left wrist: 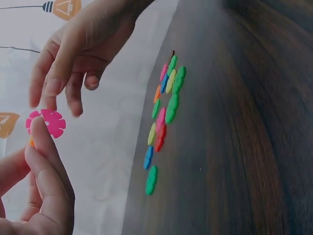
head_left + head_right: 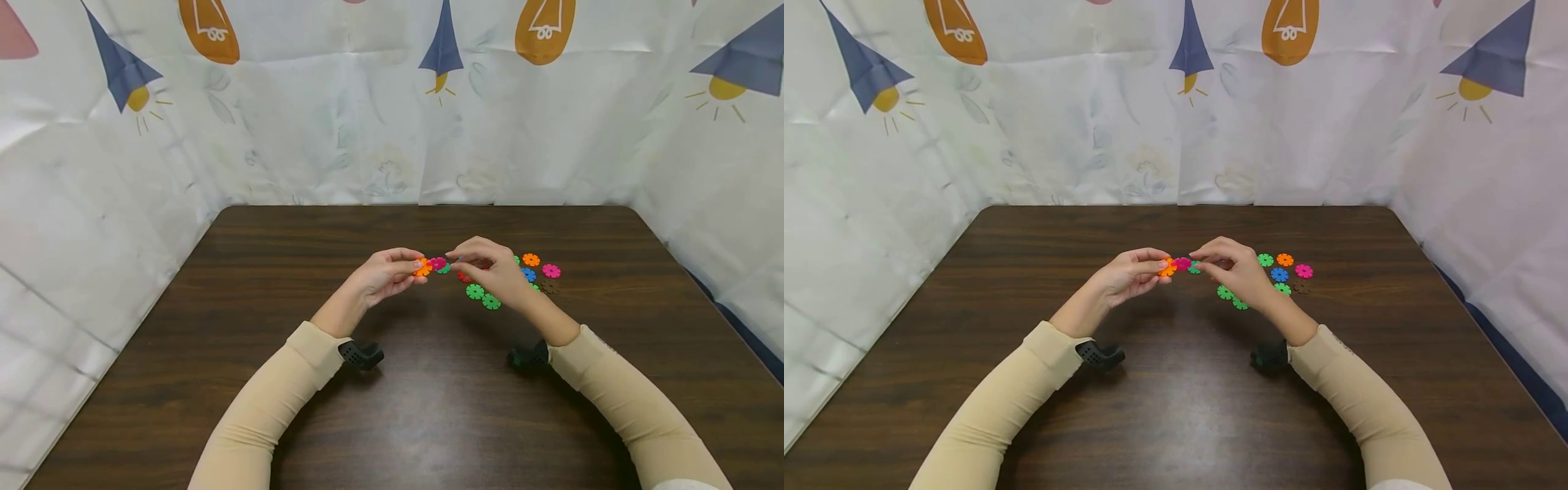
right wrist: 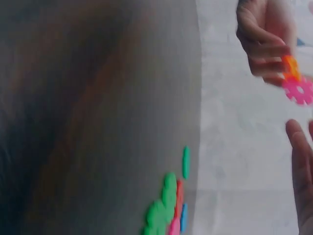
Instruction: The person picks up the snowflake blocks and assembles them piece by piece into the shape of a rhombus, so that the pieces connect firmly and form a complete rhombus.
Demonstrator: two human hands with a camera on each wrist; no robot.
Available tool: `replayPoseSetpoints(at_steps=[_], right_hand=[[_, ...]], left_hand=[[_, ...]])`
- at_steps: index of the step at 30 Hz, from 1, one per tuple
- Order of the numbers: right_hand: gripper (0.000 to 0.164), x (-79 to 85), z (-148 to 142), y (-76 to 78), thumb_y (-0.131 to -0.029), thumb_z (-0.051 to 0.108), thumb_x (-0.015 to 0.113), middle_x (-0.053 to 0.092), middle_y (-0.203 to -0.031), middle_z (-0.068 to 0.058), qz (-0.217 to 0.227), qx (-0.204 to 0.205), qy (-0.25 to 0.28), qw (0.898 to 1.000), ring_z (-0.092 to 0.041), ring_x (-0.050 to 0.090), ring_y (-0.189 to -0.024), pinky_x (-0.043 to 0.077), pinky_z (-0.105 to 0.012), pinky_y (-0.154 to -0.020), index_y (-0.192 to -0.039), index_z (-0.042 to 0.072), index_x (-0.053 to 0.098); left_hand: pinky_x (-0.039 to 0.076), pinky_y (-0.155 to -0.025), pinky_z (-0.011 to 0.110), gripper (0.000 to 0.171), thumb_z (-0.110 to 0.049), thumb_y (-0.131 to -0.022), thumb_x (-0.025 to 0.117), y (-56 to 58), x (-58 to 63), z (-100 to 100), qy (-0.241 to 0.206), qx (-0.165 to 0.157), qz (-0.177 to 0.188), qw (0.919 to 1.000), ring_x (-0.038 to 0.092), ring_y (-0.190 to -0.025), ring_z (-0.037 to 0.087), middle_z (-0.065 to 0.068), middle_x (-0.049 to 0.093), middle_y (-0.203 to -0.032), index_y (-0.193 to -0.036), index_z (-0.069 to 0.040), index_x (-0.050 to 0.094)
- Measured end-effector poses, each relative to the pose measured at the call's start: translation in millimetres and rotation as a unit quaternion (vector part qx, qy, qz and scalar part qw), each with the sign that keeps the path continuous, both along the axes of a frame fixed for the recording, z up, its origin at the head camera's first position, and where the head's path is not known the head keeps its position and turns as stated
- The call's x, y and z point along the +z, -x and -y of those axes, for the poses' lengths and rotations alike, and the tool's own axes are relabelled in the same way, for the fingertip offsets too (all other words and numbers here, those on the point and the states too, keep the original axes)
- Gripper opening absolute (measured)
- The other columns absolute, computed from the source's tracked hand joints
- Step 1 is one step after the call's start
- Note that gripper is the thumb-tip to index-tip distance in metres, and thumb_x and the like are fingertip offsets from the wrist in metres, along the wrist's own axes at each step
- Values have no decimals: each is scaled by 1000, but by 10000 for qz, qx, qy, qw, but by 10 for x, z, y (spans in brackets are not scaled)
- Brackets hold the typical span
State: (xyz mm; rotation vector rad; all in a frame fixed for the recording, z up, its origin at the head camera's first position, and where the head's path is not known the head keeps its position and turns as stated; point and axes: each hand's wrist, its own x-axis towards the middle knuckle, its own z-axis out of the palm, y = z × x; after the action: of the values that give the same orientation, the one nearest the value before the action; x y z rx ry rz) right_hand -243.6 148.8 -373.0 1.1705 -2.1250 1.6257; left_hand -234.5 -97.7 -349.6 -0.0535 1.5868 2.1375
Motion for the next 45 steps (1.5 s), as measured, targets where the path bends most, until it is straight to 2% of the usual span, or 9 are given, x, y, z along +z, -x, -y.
replayPoseSetpoints(at_steps=[4,8,12,16,21,24,33,39,45], right_hand=[[21,30,-96,66,-90,-11,71,70,-106,-14,343,-281,-500,9978,-18,66,-85,54,-22,-67,-109,-4,75],[19,34,-181,137,-94,-1,73,70,-110,-14,853,-558,-1130,9883,-19,66,-93,54,-24,-71,-112,-3,75],[20,26,-267,212,-96,6,73,70,-115,-12,1127,-798,-1786,9742,-26,65,-97,53,-26,-72,-114,-1,74],[20,19,-346,274,-96,7,73,70,-117,-13,1210,-929,-2332,9604,-29,67,-97,54,-31,-75,-115,0,74],[23,-8,-430,344,-95,6,73,70,-108,-13,1449,-1032,-2999,9372,-24,65,-80,52,-36,-73,-117,-1,74],[25,-26,-466,390,-95,8,73,69,-99,-9,1594,-1077,-3302,9241,-22,61,-78,50,-37,-71,-119,0,73],[31,-44,-506,459,-95,15,75,67,-88,-5,1863,-1119,-3707,9030,-22,56,-77,46,-36,-69,-120,-2,71],[31,-79,-515,495,-95,16,76,65,-91,-7,1998,-1101,-3721,8997,-22,55,-79,46,-36,-70,-120,-2,70],[28,-86,-522,518,-94,15,77,63,-104,-13,2198,-1054,-3637,8991,-28,55,-91,47,-40,-76,-115,0,67]], left_hand=[[54,-61,15,9,1,-101,61,39,-3,40,-18,220,-20,9998,72,-65,14,9,70,-87,-107,-5,65],[54,-60,15,9,2,-101,60,69,-6,76,-83,306,-33,9995,72,-63,14,9,71,-85,-106,-5,64],[54,-61,15,10,2,-102,60,83,-10,93,-105,319,-27,9994,72,-63,14,9,71,-86,-107,-5,64],[54,-61,16,9,1,-102,60,84,-16,98,-106,363,-23,9993,72,-63,14,9,70,-87,-107,-5,64],[54,-61,16,9,1,-102,60,74,-22,100,-79,404,26,9991,71,-63,14,9,70,-87,-106,-6,64],[54,-61,15,9,1,-102,60,67,-25,104,-53,404,49,9992,72,-63,14,9,70,-88,-105,-6,65],[48,-54,11,10,2,-101,60,76,-55,91,-76,349,85,9993,70,-60,12,9,69,-86,-103,-6,66],[42,-50,8,12,2,-102,60,64,-81,82,10,255,76,9996,70,-61,10,9,68,-92,-102,-7,67],[44,-51,9,10,1,-101,61,61,-91,78,41,247,112,9996,70,-63,11,8,69,-91,-102,-7,67]])
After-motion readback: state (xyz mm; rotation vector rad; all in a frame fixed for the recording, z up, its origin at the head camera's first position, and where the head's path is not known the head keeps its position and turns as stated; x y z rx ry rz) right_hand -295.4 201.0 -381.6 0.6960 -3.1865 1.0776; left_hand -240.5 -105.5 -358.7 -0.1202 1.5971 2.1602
